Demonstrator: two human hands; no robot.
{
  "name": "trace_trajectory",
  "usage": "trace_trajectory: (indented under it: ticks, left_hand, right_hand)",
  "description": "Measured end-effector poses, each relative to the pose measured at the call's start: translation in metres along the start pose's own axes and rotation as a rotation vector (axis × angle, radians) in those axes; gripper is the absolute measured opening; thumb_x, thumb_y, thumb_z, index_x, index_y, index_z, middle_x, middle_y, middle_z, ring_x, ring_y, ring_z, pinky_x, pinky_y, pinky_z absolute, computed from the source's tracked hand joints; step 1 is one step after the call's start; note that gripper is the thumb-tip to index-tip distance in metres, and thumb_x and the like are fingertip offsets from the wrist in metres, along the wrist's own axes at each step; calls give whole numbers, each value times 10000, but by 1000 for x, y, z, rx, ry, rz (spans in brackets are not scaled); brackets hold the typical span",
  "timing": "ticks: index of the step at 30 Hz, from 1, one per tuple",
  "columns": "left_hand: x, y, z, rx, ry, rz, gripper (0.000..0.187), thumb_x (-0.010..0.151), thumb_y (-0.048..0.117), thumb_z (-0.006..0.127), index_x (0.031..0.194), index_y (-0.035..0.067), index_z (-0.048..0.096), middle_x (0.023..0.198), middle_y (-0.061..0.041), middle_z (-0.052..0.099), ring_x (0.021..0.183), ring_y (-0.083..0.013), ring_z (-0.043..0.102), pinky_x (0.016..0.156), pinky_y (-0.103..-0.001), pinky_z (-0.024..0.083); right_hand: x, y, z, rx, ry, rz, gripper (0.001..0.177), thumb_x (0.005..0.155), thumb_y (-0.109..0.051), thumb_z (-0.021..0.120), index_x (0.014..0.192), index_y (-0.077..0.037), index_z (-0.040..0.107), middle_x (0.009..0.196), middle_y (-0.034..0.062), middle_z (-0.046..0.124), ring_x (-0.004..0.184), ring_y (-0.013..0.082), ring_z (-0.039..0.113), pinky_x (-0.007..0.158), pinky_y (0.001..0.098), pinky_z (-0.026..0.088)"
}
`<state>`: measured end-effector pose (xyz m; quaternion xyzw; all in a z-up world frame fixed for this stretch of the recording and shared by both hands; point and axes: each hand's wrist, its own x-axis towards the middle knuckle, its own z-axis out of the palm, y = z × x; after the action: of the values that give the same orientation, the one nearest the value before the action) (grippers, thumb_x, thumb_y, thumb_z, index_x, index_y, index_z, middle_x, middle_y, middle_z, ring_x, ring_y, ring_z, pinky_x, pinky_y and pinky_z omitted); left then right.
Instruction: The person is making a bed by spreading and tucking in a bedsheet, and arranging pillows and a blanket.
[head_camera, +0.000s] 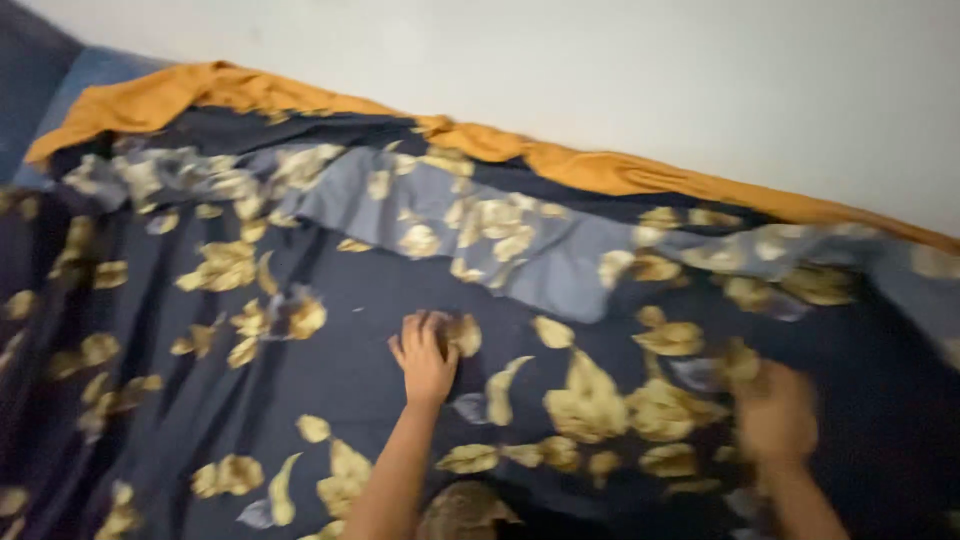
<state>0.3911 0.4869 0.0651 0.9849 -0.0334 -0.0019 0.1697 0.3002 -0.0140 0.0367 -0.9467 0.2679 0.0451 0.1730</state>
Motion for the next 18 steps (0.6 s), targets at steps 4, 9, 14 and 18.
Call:
trace_trajectory:
  ticks: [4,9,14,18]
  left_hand:
    - [-5,-46,-14,87,-72,-611,821,804,520,749,1491,212,421,1638,-90,267,1530,-388,121,1129,-757,52]
    - [-13,-72,10,155,-253,-485,990,831,717,625,1609,243,237,1707,-107,62,1553,-419,-14,1076,-820,0]
    - [9,-98,-18,50,-249,-331,989,845,660,640,1604,175,232,1685,-174,72,1545,-427,20,1118,-778,9]
    - [84,-165,-26,2,-175,86,608,1001,399,577,1568,213,462,1678,-107,350,1574,-325,284,1227,-697,98]
  right_hand:
    - [-6,-206,92,273,-608,-383,350,864,-309,668,1162,-128,696,997,117,766,891,308,735,767,447,563]
    - [68,-363,203,386,-1208,-366,330,929,-334,613,1025,-41,732,807,159,758,630,289,746,566,435,603]
    - [107,-462,84,214,20,-611,319,973,-240,642,1124,41,653,1063,276,655,1006,486,630,890,557,504]
    - [78,-519,110,494,61,-860,175,964,-89,632,1116,-2,636,1079,206,626,1081,427,602,970,511,480]
